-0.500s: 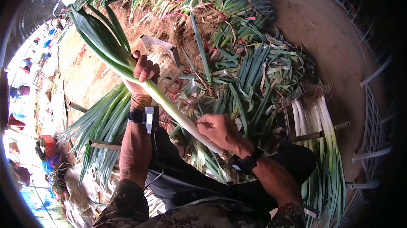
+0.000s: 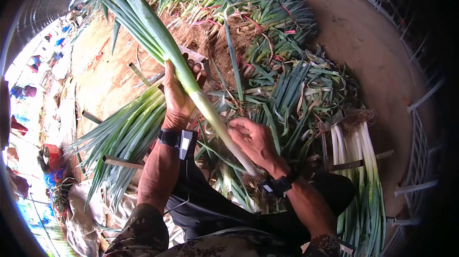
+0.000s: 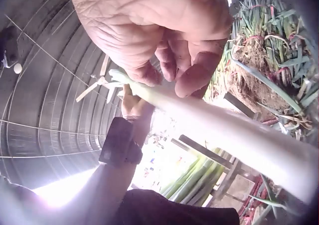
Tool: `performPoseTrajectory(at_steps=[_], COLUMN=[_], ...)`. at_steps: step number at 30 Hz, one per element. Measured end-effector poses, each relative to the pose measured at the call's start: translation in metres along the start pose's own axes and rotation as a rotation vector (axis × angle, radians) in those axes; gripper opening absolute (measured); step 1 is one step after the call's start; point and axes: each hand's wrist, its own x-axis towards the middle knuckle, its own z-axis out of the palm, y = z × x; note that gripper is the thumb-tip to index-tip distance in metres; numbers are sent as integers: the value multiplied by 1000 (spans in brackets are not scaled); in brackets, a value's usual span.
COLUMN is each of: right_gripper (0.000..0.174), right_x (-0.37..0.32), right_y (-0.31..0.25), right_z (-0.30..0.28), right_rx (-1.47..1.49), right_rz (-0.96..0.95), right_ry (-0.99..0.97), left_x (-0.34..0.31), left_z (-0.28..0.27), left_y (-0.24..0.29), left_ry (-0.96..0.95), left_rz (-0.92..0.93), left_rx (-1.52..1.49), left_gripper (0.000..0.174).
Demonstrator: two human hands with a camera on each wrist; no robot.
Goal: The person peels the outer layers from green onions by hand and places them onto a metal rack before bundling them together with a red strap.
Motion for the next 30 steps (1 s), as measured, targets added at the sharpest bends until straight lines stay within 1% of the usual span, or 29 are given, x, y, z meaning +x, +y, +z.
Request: performPoseTrajectory(at_steps=[2,3,6,7,8,10,11,13,14,15,18,21,24,27,30], right_gripper=[27,27,26,28,30,35,43,45,46,46,42,36,25,18,16], right_x=[5,9,16,19,23,32,37,43,45,45,46,48,44,41,41], right_y=[-13,-13,-24,-24,-22,-16,-9,-6,-5,-12,-18,-9,-7,13,28], right_z=[1,4,5,6,6,7,7,6,5,6,5,3,4,4,3], right_rx=[-6,-25,-17,1,2,6,14,-25,-43,-15,-8,-33,-163,-53,124], right_rz=[1,-73,-66,-71,-70,-68,-44,15,46,45,100,128,93,22,79], right_ry=[5,21,32,34,42,57,76,82,84,93,95,89,120,176,186], left_x=[-5,-6,-8,-8,-9,-14,-15,-21,-23,-26,-29,-32,-31,-32,-29], left_z=[5,4,6,0,-5,-1,0,9,10,13,22,20,16,17,20], left_y=[-5,-5,-14,-16,-19,-26,-29,-32,-33,-34,-43,-51,-56,-58,-49], left_ry=[30,-48,56,18,28,-19,9,13,3,-2,2,11,7,27,44], left_rz=[4,-34,-56,-93,-112,-57,-65,-80,-106,-95,-53,-42,-29,-3,27], left_rx=[16,42,71,98,110,164,141,113,71,84,113,180,244,280,281], left_gripper=[49,46,47,48,48,47,46,37,34,34,35,35,35,34,32])
